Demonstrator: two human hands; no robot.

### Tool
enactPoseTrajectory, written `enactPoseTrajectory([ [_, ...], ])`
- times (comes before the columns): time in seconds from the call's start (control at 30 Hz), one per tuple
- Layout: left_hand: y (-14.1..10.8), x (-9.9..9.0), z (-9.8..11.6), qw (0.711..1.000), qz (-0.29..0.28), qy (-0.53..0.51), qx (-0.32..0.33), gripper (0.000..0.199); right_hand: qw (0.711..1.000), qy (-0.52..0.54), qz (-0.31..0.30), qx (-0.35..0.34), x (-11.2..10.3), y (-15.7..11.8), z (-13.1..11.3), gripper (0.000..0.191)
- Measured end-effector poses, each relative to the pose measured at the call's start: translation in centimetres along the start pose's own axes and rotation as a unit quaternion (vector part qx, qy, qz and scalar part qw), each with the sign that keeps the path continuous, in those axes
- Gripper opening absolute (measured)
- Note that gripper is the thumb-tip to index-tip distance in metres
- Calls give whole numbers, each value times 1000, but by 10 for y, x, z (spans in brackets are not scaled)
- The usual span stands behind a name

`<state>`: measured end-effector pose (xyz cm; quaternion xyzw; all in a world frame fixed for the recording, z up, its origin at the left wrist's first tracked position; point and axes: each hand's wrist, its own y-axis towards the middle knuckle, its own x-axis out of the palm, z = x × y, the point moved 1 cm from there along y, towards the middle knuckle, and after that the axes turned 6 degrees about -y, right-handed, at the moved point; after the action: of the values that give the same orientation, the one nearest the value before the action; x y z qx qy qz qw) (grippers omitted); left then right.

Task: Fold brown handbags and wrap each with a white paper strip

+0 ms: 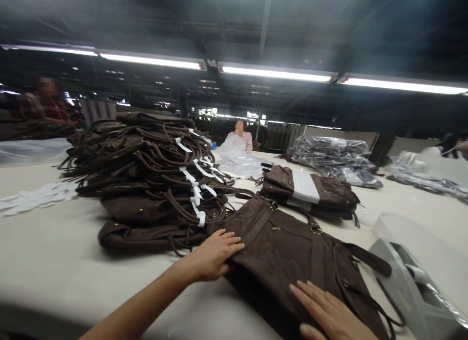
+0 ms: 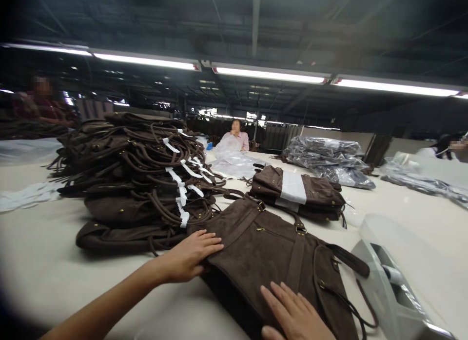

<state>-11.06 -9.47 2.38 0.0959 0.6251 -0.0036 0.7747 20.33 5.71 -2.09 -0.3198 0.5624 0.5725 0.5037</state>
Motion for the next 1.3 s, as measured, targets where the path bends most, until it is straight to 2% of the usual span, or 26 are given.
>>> enactPoseTrajectory([
  [0.07, 8, -13, 6, 998, -50, -47, 0, 62, 999, 8, -19, 50, -20, 12, -5, 51],
  [0.1, 14, -18, 8, 996, -54, -75, 3, 55, 996, 11, -35, 79, -26, 17, -7, 49],
  [0.17, 25, -18, 6, 994, -22, -111, 1, 47, 989, 24, -75, 124, -28, 24, -10, 50],
  [0.23, 34, -6, -1, 995, 12, -101, -18, 48, 982, 45, -115, 145, -21, 24, -11, 51],
  [0.33, 36, 24, -12, 998, 19, -49, -45, 51, 977, 60, -137, 149, -3, 17, -13, 50],
  [0.43, 30, 48, -17, 999, 27, -17, -39, 50, 981, 50, -112, 151, 8, 10, -16, 50],
  [0.53, 25, 57, -17, 999, 44, -1, -29, 48, 982, 36, -92, 160, 12, 9, -20, 51],
  [0.73, 17, 51, -5, 998, 57, 15, -30, 44, 987, -5, -51, 154, 23, 4, -29, 48],
  [0.8, 13, 48, -2, 994, 101, 10, -25, 39, 990, -22, -4, 140, 26, 5, -19, 46],
  [0.83, 11, 46, -2, 990, 141, 2, -21, 35, 991, -28, 26, 129, 24, 6, -11, 44],
  [0.9, 7, 40, -2, 968, 249, -24, -19, 32, 989, -35, 85, 115, 7, 9, 6, 43],
  [0.97, 1, 32, 0, 933, 355, -53, -32, 30, 983, -34, 134, 122, -25, 9, 16, 46],
  [1.03, -9, 22, 6, 898, 429, -81, -51, 28, 972, -18, 178, 150, -63, 5, 17, 48],
  [1.1, -19, 13, 14, 878, 463, -105, -62, 27, 960, 16, 208, 185, -93, 2, 10, 46],
  [1.17, -28, 6, 21, 871, 471, -123, -66, 27, 949, 59, 217, 219, -108, 1, 2, 44],
  [1.3, -44, 4, 27, 872, 463, -134, -83, 29, 940, 125, 179, 262, -103, -7, -9, 45],
])
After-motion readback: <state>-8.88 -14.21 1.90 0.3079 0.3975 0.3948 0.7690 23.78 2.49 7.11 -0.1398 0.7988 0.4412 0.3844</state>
